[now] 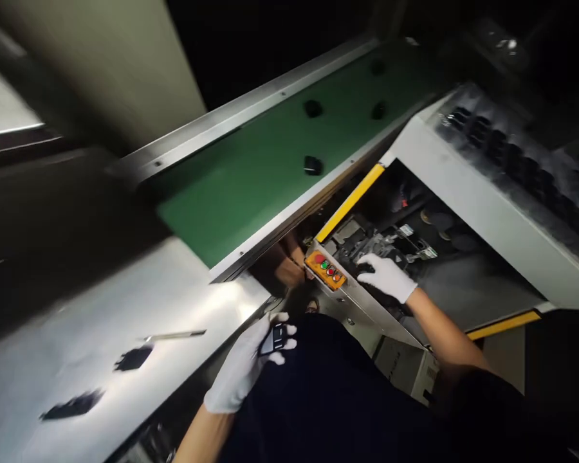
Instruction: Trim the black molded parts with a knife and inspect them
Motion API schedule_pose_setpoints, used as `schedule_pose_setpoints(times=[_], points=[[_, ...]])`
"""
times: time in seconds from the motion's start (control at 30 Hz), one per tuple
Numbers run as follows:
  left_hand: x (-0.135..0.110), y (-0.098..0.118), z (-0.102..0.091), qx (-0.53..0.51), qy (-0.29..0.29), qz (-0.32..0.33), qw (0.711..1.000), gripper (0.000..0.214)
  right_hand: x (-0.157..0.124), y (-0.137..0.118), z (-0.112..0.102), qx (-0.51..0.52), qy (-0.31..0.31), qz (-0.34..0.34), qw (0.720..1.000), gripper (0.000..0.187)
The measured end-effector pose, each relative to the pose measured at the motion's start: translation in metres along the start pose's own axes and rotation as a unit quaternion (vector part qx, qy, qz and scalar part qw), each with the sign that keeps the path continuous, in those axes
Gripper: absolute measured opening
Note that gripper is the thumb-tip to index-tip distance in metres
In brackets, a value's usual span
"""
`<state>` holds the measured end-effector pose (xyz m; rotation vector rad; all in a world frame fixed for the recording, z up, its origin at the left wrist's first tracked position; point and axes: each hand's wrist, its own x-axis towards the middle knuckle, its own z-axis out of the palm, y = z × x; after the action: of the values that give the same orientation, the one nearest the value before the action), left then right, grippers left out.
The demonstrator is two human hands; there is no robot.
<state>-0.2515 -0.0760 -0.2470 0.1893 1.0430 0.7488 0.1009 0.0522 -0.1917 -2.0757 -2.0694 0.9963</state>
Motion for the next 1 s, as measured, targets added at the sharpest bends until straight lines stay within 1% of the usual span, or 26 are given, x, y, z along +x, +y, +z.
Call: schedule_pose_setpoints(times=[0.03,0.07,0.13,0.17,0.2,0.27,0.33,0.43,0.53,0.6,0.7,0.8,0.87,0.93,1.0], points=[[0.005,0.000,0.004,0.009,0.002,-0.003,1.000,0.044,0.003,0.028,-0.028,-0.059,0.051,0.044,0.996,0.038],[0.010,0.000,0.009,0.016,0.004,-0.006,1.000,0.044,0.005,0.056,-0.055,-0.086,0.084,0.082,0.989,0.039],[0.017,0.002,0.019,0.019,0.006,-0.008,1.000,0.043,0.007,0.108,-0.100,-0.128,0.128,0.143,0.973,0.044],[0.019,0.003,0.024,0.019,0.006,-0.009,1.000,0.044,0.007,0.131,-0.117,-0.142,0.135,0.164,0.967,0.046],[0.020,0.005,0.029,0.022,0.003,-0.010,1.000,0.044,0.008,0.149,-0.129,-0.154,0.134,0.179,0.962,0.048],[0.022,0.010,0.040,0.036,-0.007,-0.011,0.999,0.047,0.011,0.178,-0.141,-0.168,0.118,0.193,0.959,0.045],[0.023,0.014,0.050,0.057,-0.016,-0.010,0.998,0.048,0.015,0.196,-0.142,-0.175,0.095,0.193,0.961,0.041],[0.028,0.018,0.062,0.080,-0.015,-0.008,0.997,0.046,0.023,0.211,-0.135,-0.182,0.066,0.189,0.963,0.040],[0.035,0.020,0.068,0.095,-0.017,-0.011,0.995,0.042,0.027,0.219,-0.126,-0.196,0.051,0.193,0.960,0.047],[0.042,0.020,0.070,0.099,-0.015,-0.021,0.995,0.043,0.028,0.222,-0.119,-0.211,0.058,0.201,0.955,0.056],[0.052,0.019,0.073,0.095,-0.004,-0.042,0.995,0.044,0.026,0.223,-0.106,-0.231,0.067,0.212,0.947,0.068],[0.058,0.020,0.082,0.090,0.000,-0.057,0.994,0.042,0.025,0.220,-0.100,-0.237,0.062,0.218,0.945,0.069],[0.058,0.023,0.089,0.104,-0.006,-0.047,0.993,0.043,0.024,0.217,-0.103,-0.235,0.060,0.221,0.945,0.067],[0.057,0.026,0.096,0.129,-0.025,-0.015,0.991,0.045,0.022,0.212,-0.113,-0.233,0.056,0.222,0.945,0.067],[0.054,0.028,0.101,0.151,-0.051,0.024,0.987,0.046,0.020,0.199,-0.122,-0.237,0.058,0.218,0.945,0.067]])
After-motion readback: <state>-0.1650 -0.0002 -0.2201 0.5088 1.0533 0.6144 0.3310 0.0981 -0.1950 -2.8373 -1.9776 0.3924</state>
